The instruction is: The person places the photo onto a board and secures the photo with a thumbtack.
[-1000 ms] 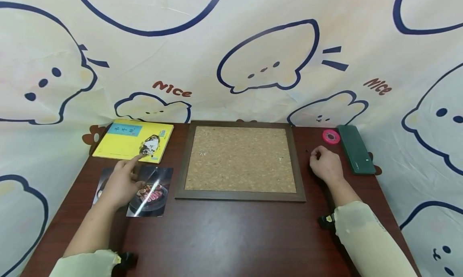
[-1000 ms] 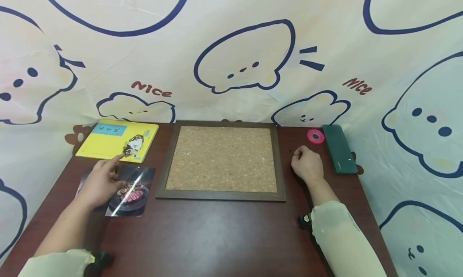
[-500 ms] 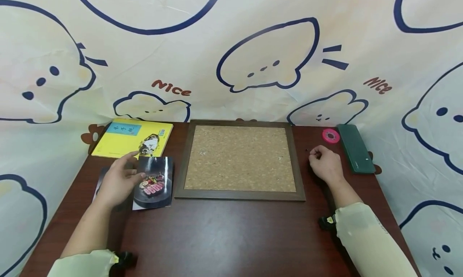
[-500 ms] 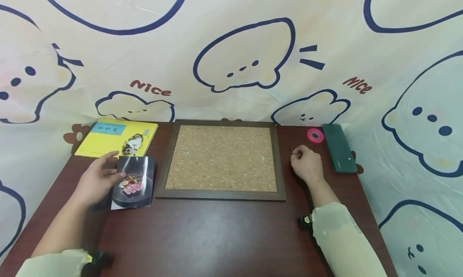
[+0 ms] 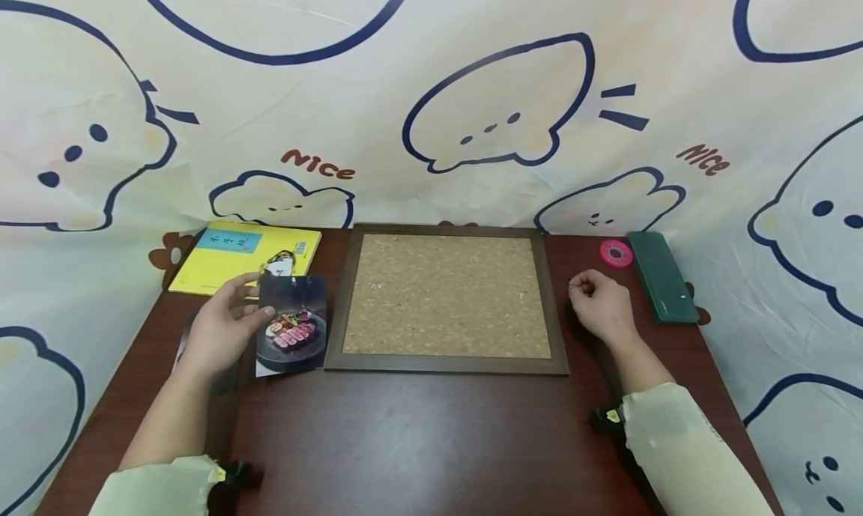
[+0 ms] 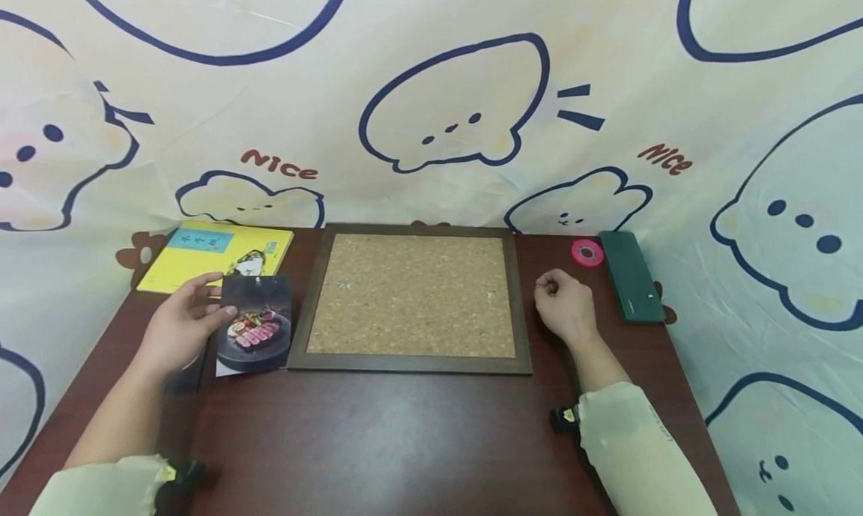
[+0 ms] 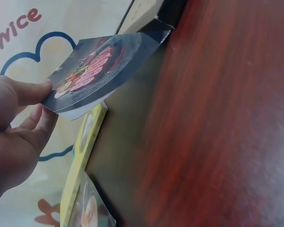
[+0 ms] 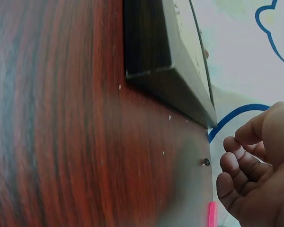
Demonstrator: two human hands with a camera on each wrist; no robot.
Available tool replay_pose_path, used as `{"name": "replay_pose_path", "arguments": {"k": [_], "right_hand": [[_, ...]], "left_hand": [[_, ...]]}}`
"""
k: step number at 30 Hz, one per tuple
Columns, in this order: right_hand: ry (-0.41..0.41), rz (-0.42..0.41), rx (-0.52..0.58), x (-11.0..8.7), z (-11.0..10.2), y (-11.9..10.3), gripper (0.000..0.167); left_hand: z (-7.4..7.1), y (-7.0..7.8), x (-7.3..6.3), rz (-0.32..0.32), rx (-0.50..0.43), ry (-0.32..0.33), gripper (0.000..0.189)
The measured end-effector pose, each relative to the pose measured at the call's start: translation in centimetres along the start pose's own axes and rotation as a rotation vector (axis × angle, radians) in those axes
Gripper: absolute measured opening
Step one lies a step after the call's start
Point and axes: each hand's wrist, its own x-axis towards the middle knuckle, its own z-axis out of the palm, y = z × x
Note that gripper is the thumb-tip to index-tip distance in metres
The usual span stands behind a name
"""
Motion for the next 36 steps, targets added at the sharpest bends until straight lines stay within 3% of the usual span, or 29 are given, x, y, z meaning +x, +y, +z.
{"name": "replay_pose_path", "arguments": {"k": [9, 16, 28, 36], "right_hand": [[-0.003, -0.009, 0.02, -0.1, 0.3, -1.1, 0.017], [-0.002, -0.004, 0.027, 0.0, 0.4, -1.5, 0.017], [0.005, -0.023, 0.057, 0.1, 1.5, -2.5, 0.014], [0.015, -0.029, 0.074, 0.3, 1.9, -3.2, 0.013]], "left_hand": [[-0.5, 1.4, 0.4, 0.01, -0.014, 0.042, 0.072], [-0.3, 2.5, 0.7, 0.0, -0.088, 0.036, 0.072], [1.9, 3.9, 1.8, -0.005, -0.148, -0.026, 0.067], [3.7, 5.0, 2.7, 0.004, -0.19, -0.031, 0.063]]}}
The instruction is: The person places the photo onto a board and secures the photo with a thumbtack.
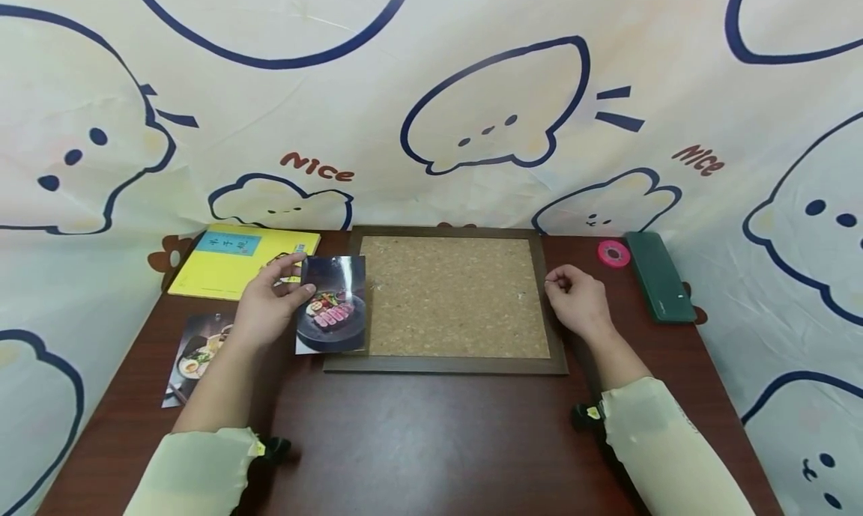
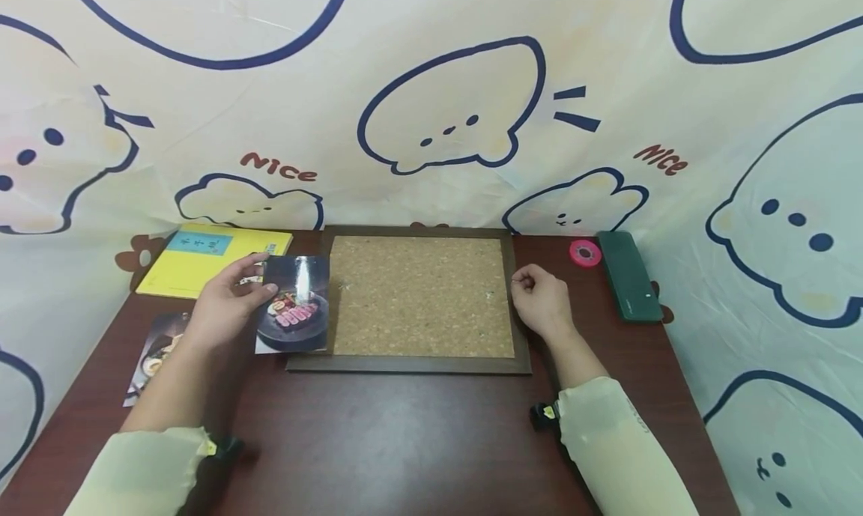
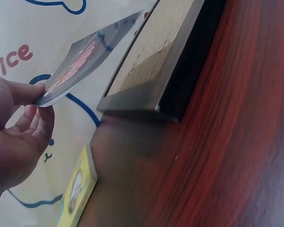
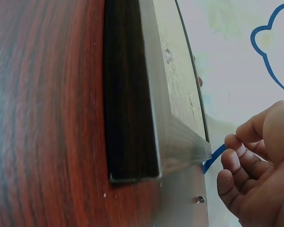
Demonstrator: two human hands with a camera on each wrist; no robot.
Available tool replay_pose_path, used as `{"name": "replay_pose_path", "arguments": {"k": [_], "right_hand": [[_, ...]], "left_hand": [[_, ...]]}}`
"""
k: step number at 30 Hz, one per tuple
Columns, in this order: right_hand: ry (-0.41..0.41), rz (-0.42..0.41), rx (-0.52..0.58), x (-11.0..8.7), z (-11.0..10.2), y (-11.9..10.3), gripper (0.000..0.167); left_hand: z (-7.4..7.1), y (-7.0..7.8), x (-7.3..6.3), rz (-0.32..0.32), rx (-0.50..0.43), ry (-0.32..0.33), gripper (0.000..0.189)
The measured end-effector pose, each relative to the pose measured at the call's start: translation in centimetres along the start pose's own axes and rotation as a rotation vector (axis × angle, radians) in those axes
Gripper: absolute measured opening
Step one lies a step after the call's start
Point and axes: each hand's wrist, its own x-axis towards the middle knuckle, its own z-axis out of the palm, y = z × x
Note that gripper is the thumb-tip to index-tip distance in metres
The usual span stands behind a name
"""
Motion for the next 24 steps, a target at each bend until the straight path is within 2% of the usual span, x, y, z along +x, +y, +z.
{"name": "replay_pose_path", "arguments": {"k": [11, 24], "right_hand": [[-0.005, -0.054, 0.034, 0.1, 1.1, -1.1, 0.01], [-0.021, -0.09, 0.062, 0.2, 2.1, -2.1, 0.012]], "left_hand": [[2.4, 0.3, 0.8, 0.026, -0.115, -0.029, 0.061], [5.2, 0.6, 2.2, 0.033, -0.081, -0.069, 0.059]]}}
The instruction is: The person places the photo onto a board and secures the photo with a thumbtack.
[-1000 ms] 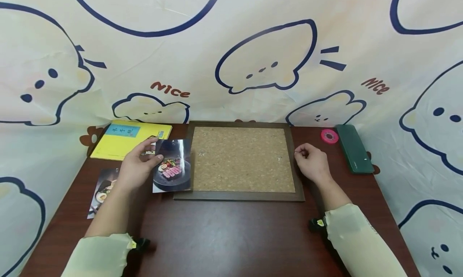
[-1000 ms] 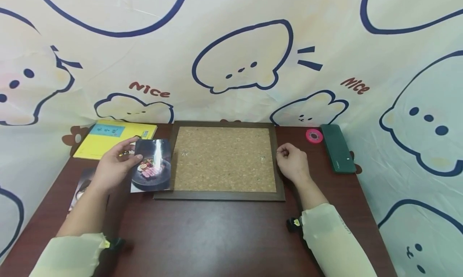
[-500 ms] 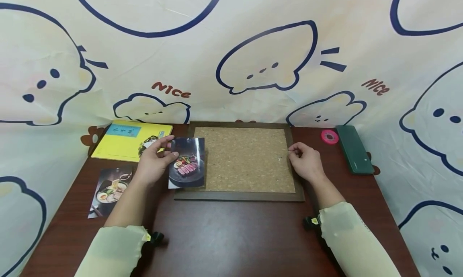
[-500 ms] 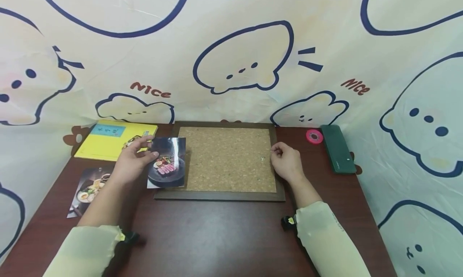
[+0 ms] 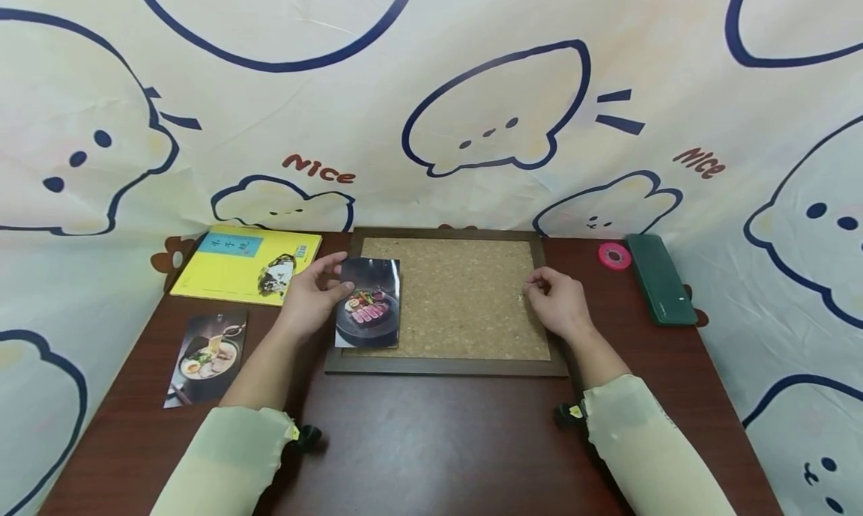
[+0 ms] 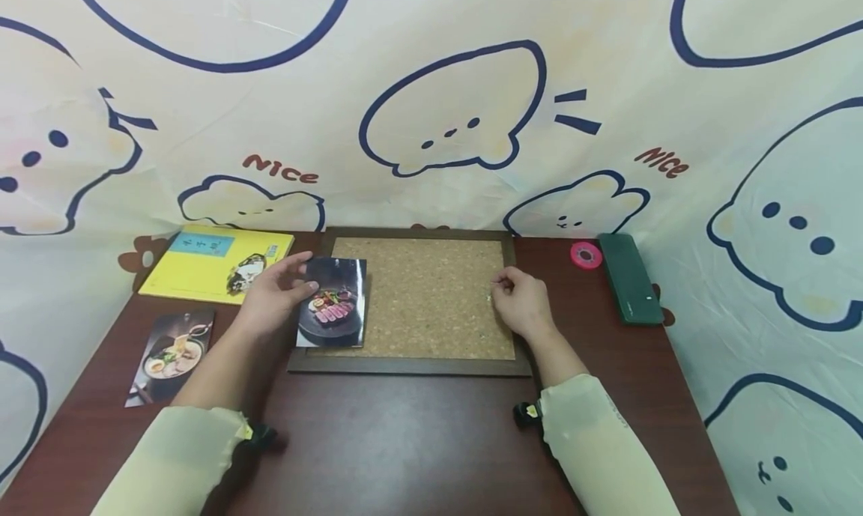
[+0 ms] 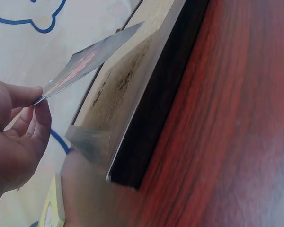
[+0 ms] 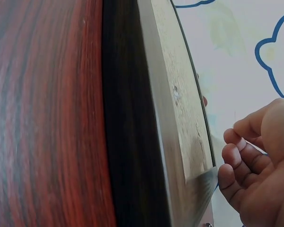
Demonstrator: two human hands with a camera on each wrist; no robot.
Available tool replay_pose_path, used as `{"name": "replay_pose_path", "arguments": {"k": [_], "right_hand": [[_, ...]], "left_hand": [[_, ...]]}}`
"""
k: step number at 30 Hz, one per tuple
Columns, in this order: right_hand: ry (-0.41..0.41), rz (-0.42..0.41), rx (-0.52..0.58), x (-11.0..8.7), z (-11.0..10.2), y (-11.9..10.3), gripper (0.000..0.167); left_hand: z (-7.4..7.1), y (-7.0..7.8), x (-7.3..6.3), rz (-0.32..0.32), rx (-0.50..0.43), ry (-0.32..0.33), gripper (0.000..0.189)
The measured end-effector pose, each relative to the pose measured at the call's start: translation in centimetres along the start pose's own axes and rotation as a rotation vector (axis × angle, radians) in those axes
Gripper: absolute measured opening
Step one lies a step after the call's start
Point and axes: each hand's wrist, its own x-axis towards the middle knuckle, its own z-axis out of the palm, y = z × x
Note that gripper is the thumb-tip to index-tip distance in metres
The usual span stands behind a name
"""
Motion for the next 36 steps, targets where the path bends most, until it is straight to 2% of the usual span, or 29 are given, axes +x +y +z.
{"name": "replay_pose_path", "arguments": {"k": [8, 22, 36], "right_hand": [[-0.015, -0.017, 0.003, 0.1, 0.9, -0.5, 0.01], [-0.086, 0.0, 0.042, 0.0, 2.8, -2.2, 0.014], [-0.146, -0.015, 0.075, 0.5, 4.8, -4.4, 0.014]], "left_hand": [[1.6, 0.4, 1.2, 0.027, 0.015, -0.007, 0.058], [3.8, 0.4, 2.1, 0.065, 0.018, -0.06, 0.059], [5.0, -0.3, 3.8, 0.115, 0.154, -0.038, 0.057]]}}
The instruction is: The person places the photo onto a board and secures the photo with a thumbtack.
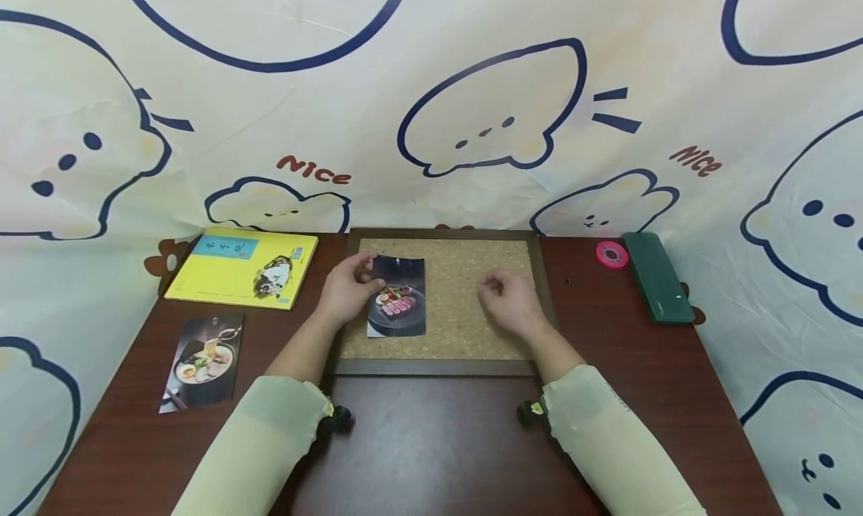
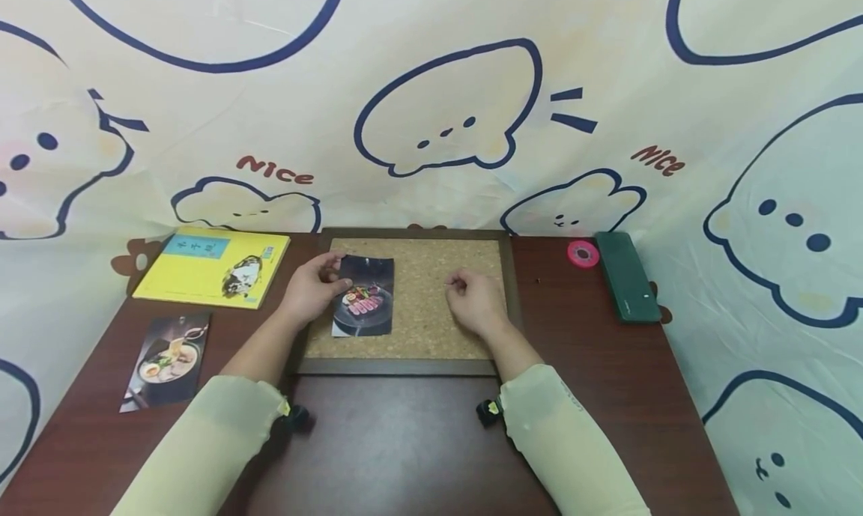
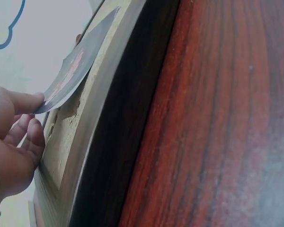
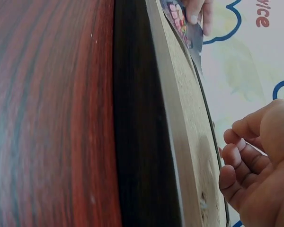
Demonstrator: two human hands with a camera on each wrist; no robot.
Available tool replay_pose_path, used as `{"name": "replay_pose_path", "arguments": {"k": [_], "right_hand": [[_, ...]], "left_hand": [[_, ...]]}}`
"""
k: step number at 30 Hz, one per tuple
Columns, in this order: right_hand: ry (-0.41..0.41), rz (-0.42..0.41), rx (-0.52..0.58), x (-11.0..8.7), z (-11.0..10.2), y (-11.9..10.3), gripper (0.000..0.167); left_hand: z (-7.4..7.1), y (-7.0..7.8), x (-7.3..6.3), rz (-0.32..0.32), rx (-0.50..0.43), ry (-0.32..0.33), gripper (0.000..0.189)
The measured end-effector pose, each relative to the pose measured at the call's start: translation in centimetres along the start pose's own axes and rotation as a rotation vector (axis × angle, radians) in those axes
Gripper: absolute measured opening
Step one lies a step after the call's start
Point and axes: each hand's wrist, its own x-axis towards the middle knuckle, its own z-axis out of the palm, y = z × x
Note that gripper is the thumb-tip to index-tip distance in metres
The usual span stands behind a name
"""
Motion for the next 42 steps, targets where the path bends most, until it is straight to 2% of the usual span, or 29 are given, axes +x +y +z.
{"name": "replay_pose_path", "arguments": {"k": [8, 19, 35, 42], "right_hand": [[-0.024, 0.022, -0.032, 0.7, 1.2, -1.0, 0.014], [-0.062, 0.031, 0.032, 2.2, 2.9, -2.8, 0.015], [-0.095, -0.042, 0.016, 4.5, 5.5, -5.5, 0.012], [-0.121, -0.041, -0.018, 5.5, 6.6, -6.0, 0.007]], "left_hand": [[0.5, -0.3, 0.7, 0.043, 0.101, -0.02, 0.056], [0.8, -0.4, 1.1, 0.026, 0.202, -0.069, 0.057], [0.8, -0.2, 1.1, 0.03, 0.183, -0.084, 0.056], [0.7, 0.0, 1.0, 0.037, 0.195, -0.091, 0.057]]}}
